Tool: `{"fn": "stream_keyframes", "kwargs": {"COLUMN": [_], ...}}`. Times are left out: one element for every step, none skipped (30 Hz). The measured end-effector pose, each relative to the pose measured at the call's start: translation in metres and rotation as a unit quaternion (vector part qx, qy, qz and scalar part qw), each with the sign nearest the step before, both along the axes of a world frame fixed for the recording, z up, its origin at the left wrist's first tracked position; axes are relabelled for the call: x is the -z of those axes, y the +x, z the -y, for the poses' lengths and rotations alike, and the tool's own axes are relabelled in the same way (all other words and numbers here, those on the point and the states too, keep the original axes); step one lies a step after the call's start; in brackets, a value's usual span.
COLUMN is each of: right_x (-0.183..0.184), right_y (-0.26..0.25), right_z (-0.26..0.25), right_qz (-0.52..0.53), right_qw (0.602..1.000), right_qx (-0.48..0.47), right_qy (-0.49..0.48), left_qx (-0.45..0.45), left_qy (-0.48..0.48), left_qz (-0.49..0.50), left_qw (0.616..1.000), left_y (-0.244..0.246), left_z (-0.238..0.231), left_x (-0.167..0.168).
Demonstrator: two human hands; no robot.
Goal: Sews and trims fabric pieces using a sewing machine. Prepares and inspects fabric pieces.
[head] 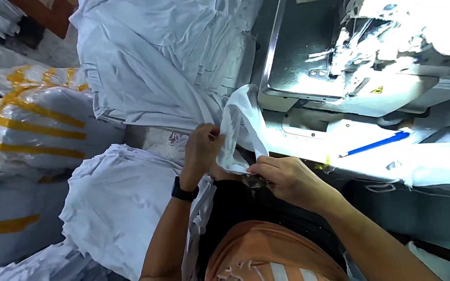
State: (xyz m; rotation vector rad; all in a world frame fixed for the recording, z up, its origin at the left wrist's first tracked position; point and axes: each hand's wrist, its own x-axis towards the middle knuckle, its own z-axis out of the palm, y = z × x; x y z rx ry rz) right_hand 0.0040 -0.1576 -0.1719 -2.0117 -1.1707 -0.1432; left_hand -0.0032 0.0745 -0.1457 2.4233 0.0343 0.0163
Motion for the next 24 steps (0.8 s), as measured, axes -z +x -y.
{"fn": "stream_keyframes", "kwargs": {"right_x": [-0.001, -0.002, -0.004, -0.008, -0.011, -0.014, -0.017, -0.018, -0.019, -0.019, -0.019, -0.018, -0.018, -0.017, -0.016, -0.015, -0.015, -0.014, -0.014, -0.013, -0.013, -0.012, -0.01, -0.009], "right_y": [0.0, 0.0, 0.001, 0.001, 0.002, 0.004, 0.006, 0.007, 0.008, 0.008, 0.008, 0.008, 0.009, 0.009, 0.009, 0.009, 0.009, 0.009, 0.008, 0.007, 0.006, 0.005, 0.004, 0.004], "right_z": [0.0, 0.0, 0.001, 0.002, 0.003, 0.003, 0.002, 0.001, -0.001, -0.003, -0.005, -0.006, -0.007, -0.008, -0.009, -0.009, -0.01, -0.01, -0.01, -0.01, -0.01, -0.011, -0.012, -0.013], "right_qz": [0.008, 0.02, 0.03, 0.043, 0.055, 0.067, 0.075, 0.079, 0.081, 0.083, 0.083, 0.083, 0.081, 0.08, 0.079, 0.079, 0.078, 0.079, 0.079, 0.08, 0.081, 0.086, 0.088, 0.09], "right_qw": [1.0, 1.0, 0.999, 0.997, 0.995, 0.993, 0.991, 0.99, 0.989, 0.989, 0.989, 0.989, 0.989, 0.989, 0.988, 0.987, 0.987, 0.986, 0.985, 0.985, 0.985, 0.984, 0.984, 0.984], "right_qx": [0.005, 0.015, 0.027, 0.037, 0.041, 0.042, 0.04, 0.037, 0.035, 0.035, 0.034, 0.032, 0.032, 0.034, 0.036, 0.039, 0.04, 0.041, 0.04, 0.038, 0.036, 0.037, 0.04, 0.046], "right_qy": [0.001, 0.013, 0.031, 0.05, 0.072, 0.089, 0.102, 0.111, 0.115, 0.115, 0.115, 0.115, 0.117, 0.122, 0.128, 0.133, 0.136, 0.14, 0.145, 0.149, 0.151, 0.15, 0.147, 0.145], "left_qx": [0.042, 0.092, 0.141, 0.18, 0.206, 0.222, 0.233, 0.24, 0.244, 0.245, 0.242, 0.238, 0.235, 0.235, 0.236, 0.235, 0.232, 0.227, 0.219, 0.207, 0.196, 0.191, 0.193, 0.202], "left_qy": [0.031, 0.051, 0.069, 0.076, 0.081, 0.083, 0.087, 0.091, 0.095, 0.099, 0.102, 0.101, 0.1, 0.099, 0.098, 0.098, 0.098, 0.096, 0.093, 0.089, 0.088, 0.087, 0.084, 0.079], "left_qz": [0.056, 0.112, 0.166, 0.215, 0.254, 0.284, 0.306, 0.32, 0.33, 0.339, 0.345, 0.349, 0.352, 0.354, 0.356, 0.359, 0.36, 0.361, 0.363, 0.365, 0.365, 0.363, 0.361, 0.36], "left_qw": [0.997, 0.988, 0.974, 0.957, 0.942, 0.929, 0.919, 0.912, 0.907, 0.903, 0.901, 0.9, 0.9, 0.9, 0.899, 0.898, 0.898, 0.899, 0.901, 0.903, 0.906, 0.908, 0.908, 0.907], "left_y": [-0.001, -0.003, -0.007, -0.011, -0.015, -0.016, -0.018, -0.019, -0.021, -0.022, -0.023, -0.023, -0.024, -0.024, -0.024, -0.024, -0.025, -0.025, -0.026, -0.026, -0.025, -0.025, -0.025, -0.025], "left_z": [0.005, 0.01, 0.013, 0.014, 0.013, 0.01, 0.007, 0.006, 0.006, 0.006, 0.007, 0.008, 0.008, 0.008, 0.009, 0.01, 0.011, 0.011, 0.012, 0.012, 0.013, 0.013, 0.014, 0.015], "left_x": [-0.007, -0.017, -0.027, -0.032, -0.033, -0.031, -0.029, -0.027, -0.027, -0.026, -0.026, -0.025, -0.024, -0.023, -0.022, -0.021, -0.02, -0.019, -0.018, -0.017, -0.017, -0.016, -0.016, -0.015]}}
